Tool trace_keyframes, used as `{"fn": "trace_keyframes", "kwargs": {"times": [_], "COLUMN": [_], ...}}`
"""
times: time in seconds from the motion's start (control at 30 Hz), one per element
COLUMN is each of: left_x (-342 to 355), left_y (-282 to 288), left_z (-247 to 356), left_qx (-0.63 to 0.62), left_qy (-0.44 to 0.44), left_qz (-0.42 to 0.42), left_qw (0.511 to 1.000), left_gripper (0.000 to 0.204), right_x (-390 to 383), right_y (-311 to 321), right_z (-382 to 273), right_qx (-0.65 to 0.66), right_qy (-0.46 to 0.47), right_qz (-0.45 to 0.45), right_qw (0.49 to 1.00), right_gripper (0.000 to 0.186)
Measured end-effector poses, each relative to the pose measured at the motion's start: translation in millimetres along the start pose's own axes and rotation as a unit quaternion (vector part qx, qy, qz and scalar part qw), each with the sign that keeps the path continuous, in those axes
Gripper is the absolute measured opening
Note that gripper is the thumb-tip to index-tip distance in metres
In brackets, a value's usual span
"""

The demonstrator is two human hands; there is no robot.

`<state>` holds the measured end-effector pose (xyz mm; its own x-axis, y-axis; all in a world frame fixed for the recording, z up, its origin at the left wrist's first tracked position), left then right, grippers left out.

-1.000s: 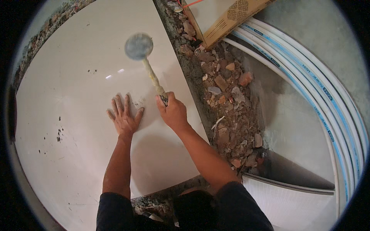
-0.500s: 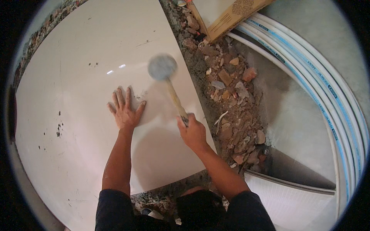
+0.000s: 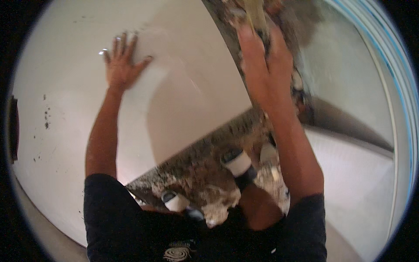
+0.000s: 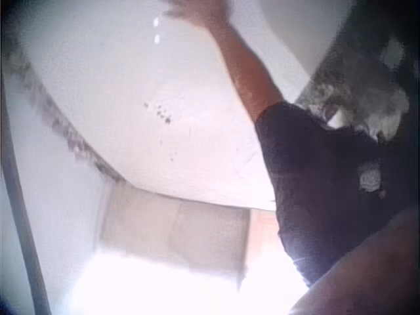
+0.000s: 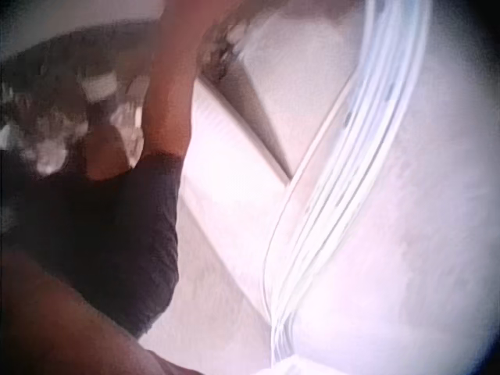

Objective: The person spreads cement on the floor with a trowel, places a white tile, and taps it with a rubber mallet to secure it. The person repeats this process for multiple tiles, ensuring each is properly aligned and set.

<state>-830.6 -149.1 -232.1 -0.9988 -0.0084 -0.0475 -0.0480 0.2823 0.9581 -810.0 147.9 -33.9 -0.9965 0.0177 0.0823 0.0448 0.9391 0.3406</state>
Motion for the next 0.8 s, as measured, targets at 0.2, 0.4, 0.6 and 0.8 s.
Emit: {"fn": "trace_keyframes", "kwargs": {"times": [0.2, 0.4, 0.6, 0.8], "left_x": [-54, -60, -87, -171], "left_y": [-8, -19, -39, -67], "left_z": [-28, -32, -58, -144], "left_qx": [-0.003, 0.026, 0.001, -0.066], "left_qy": [0.011, 0.041, 0.147, 0.362], "left_qz": [-0.033, -0.013, 0.001, -0.098], "left_qw": [0.999, 0.999, 0.989, 0.925], "left_gripper": [0.087, 0.088, 0.086, 0.096], "right_x": [-69, -180, -211, -200], "right_y": [-60, -75, -58, -61], "right_z": [34, 93, 110, 86], "right_qx": [-0.149, -0.121, -0.287, 0.090], "right_qy": [-0.089, -0.233, -0.189, -0.200], "right_qz": [0.011, 0.009, -0.099, 0.063], "right_qw": [0.985, 0.965, 0.934, 0.974], "right_gripper": [0.052, 0.050, 0.046, 0.045]}}
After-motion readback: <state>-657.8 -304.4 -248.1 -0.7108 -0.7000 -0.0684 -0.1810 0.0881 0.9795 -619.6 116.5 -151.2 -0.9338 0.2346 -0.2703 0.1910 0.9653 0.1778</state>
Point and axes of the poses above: each hand's wrist, its own x-axis towards the middle knuckle, its own y-axis out of the back of the hand, z = x × y, the point moved 4 cm from there along x, towards the middle knuckle, and after that the axes turned 14 degrees about x, right-handed, at the moved point
